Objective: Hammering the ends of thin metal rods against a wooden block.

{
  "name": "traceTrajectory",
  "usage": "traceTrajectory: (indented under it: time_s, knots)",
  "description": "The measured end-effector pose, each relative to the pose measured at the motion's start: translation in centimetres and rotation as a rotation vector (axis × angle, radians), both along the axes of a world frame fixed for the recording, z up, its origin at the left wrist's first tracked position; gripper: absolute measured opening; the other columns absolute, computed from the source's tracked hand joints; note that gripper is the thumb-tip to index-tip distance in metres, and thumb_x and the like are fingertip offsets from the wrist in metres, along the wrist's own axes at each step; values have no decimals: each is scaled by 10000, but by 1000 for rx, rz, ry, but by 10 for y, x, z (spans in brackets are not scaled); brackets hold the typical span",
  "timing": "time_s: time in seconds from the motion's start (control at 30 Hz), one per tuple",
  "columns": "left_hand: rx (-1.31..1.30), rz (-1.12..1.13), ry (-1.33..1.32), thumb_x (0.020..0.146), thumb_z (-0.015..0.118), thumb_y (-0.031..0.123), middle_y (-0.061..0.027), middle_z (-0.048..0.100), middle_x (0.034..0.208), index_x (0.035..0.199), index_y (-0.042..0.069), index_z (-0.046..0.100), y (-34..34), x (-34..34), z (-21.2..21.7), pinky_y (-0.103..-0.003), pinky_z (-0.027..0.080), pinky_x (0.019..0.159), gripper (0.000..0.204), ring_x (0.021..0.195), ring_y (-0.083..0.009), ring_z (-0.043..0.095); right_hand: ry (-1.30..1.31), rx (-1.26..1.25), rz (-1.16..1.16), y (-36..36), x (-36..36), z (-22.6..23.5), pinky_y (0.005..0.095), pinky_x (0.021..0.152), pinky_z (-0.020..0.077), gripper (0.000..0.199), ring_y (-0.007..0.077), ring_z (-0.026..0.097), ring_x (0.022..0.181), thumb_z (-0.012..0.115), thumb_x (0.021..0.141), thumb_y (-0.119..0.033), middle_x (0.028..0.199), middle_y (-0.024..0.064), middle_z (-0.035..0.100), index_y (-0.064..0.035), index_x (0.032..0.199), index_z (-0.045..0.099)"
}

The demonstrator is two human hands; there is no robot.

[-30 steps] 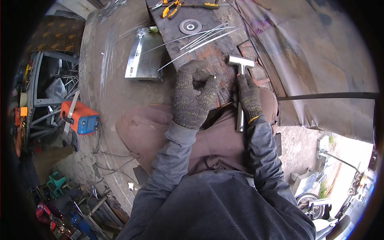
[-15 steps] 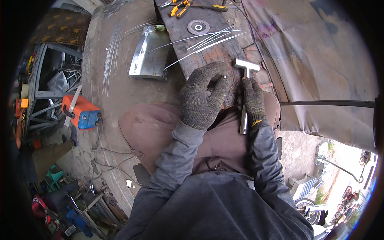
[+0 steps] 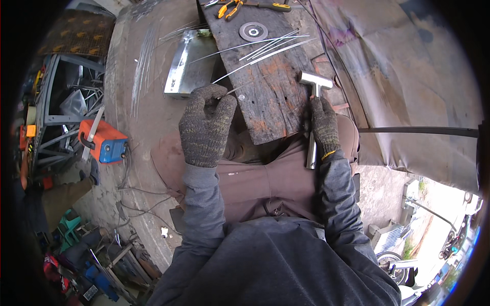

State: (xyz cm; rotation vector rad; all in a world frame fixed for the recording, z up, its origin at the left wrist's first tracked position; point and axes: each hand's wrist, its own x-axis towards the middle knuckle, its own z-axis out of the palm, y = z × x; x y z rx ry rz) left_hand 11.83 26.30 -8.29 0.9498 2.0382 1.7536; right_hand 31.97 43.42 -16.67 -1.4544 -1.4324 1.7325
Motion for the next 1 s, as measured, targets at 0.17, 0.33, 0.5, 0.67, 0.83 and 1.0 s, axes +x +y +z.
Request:
traceTrajectory:
  time_s: [0.17,0.33,0.5,0.67,0.83,1.0]
  knots:
    - [-202,76,-41,893,762,142,-75,700,1023,1081,28,672,-19,-16,-18,-321,550,823,237,916,-163,677,-33,-4,12,2,0,-4,313,451,441,343,138,547,519,519,1058,-394,706,44,574,-60,1022,582]
    - [-525,-53,62,905,715,147,-133,721,1081,1118,48,682,-30,-34,-35,-363,557,857,238,991,-235,705,-201,126,96,10,6,-20,373,656,507,394,226,633,698,499,1056,-403,795,112,636,-29,1090,617]
    - [-587,-143,182,908,674,146,-132,719,1070,1145,67,685,-32,-45,-72,-366,539,855,250,963,-272,702,-198,296,132,13,11,-35,393,718,501,407,275,631,757,496,1054,-405,861,138,656,-29,1120,638]
    - [-675,-179,122,923,674,225,-148,702,1129,1164,63,680,-24,-40,-64,-398,523,916,290,1052,-299,680,-233,424,110,11,9,-26,384,707,494,388,278,616,739,507,1054,-378,866,139,657,-20,1112,645]
    - [-789,-164,241,950,643,313,-160,684,1204,1171,68,683,-28,-39,-73,-429,488,989,333,1135,-346,635,-196,357,84,0,1,-12,386,749,483,389,260,597,779,508,1058,-367,858,134,633,2,1061,630]
    - [-806,-204,229,955,631,319,-167,675,1219,1169,67,684,-17,-33,-68,-437,483,999,335,1143,-361,624,-244,814,148,15,19,-53,342,659,488,356,156,582,694,500,1069,-349,819,68,619,-13,1094,616]
